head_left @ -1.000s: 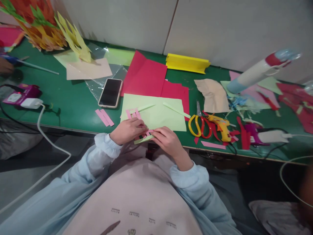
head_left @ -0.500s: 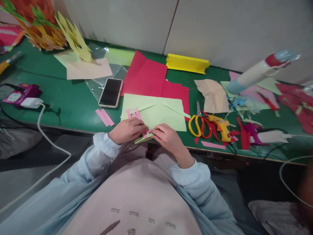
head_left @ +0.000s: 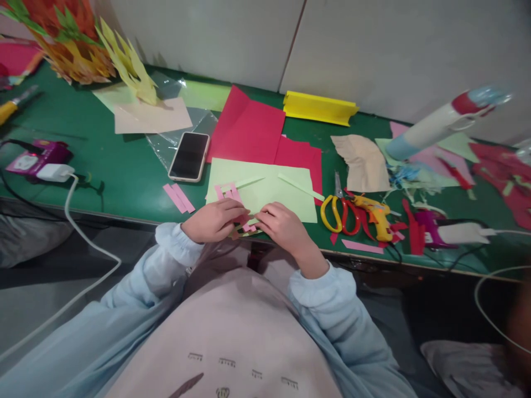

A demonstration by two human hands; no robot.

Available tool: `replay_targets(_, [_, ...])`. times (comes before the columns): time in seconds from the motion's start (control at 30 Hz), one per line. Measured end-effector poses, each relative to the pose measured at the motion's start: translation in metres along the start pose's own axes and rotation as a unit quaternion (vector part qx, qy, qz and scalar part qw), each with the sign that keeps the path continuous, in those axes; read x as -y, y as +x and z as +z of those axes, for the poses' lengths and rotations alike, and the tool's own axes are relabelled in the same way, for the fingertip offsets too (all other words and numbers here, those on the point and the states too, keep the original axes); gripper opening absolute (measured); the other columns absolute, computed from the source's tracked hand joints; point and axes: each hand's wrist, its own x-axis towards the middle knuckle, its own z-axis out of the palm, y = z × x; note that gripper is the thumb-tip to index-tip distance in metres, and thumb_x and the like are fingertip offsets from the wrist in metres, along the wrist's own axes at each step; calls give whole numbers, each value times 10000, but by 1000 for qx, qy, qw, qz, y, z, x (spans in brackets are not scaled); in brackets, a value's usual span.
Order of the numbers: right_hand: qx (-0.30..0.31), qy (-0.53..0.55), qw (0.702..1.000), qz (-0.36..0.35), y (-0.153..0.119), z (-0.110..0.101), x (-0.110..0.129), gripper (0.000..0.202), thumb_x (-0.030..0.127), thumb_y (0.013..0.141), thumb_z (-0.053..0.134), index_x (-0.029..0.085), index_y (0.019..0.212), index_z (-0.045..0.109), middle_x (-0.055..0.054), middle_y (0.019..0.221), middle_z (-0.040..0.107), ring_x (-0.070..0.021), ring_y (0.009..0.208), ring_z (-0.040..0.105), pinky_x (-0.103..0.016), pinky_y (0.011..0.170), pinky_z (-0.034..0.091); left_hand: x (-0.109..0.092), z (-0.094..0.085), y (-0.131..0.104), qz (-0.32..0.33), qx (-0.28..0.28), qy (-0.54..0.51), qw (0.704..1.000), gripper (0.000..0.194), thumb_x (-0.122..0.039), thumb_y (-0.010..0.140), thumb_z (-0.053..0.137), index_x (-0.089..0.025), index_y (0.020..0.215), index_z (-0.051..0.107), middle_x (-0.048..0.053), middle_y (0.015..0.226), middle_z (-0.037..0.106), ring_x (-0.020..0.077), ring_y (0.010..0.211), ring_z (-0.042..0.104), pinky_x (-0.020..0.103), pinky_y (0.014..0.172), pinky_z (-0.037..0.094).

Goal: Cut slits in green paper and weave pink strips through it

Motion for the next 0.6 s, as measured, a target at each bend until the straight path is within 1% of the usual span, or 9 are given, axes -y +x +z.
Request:
replay_targets(0.23, [6, -9, 1000, -14, 7, 0, -1, 163, 216, 955, 539, 158, 893, 679, -80, 869, 618, -204, 861, 516, -308, 750, 416, -1, -3, -1, 2, 8, -38, 999, 405, -154, 811, 471, -108, 1190, 607, 143, 1189, 635, 249, 1109, 588, 388, 994, 487])
replay_targets(0.33, [7, -17, 1000, -16, 8, 0, -1, 160, 206, 952, 540, 157, 890, 679, -82, 872, 614, -205, 861, 512, -308, 749, 418, -2, -2, -1, -1, 4, -39, 999, 389, -255, 856, 514, -110, 1209, 589, 151, 1179, 635, 256, 1097, 593, 388, 970, 497])
replay_targets(0.4, [9, -18, 1000, -18, 8, 0, -1, 157, 207, 949, 543, 157, 890, 679, -84, 874, 613, -209, 866, 510, -312, 754, 425, -4, -1, -1, -9, -5, -29, 1000, 423, -343, 875, 539, -116, 1230, 573, 156, 1189, 632, 267, 1103, 592, 396, 962, 501])
replay_targets(0.47, [18, -14, 999, -26, 8, -1, -1, 148, 202, 945, 548, 149, 908, 682, -88, 884, 616, -214, 877, 513, -319, 771, 437, -4, 1, -2, -14, -11, -22, 1000, 434, -392, 883, 546, -120, 1219, 577, 159, 1201, 630, 275, 1113, 588, 404, 963, 502])
replay_targets(0.53, [31, -5, 999, -34, 7, -3, -2, 143, 192, 940, 553, 141, 944, 686, -94, 902, 622, -216, 892, 520, -325, 790, 449, -5, 3, -2, -14, -19, -20, 1000, 401, -386, 892, 542, -123, 1191, 593, 156, 1197, 632, 272, 1114, 588, 404, 964, 505])
replay_targets(0.6, [42, 4, 998, -40, 5, -5, -1, 156, 189, 944, 545, 142, 972, 691, -98, 914, 626, -217, 901, 525, -330, 792, 459, -7, 4, -3, -6, -38, -22, 999, 342, -344, 901, 531, -135, 1161, 607, 144, 1177, 637, 256, 1100, 593, 391, 954, 512])
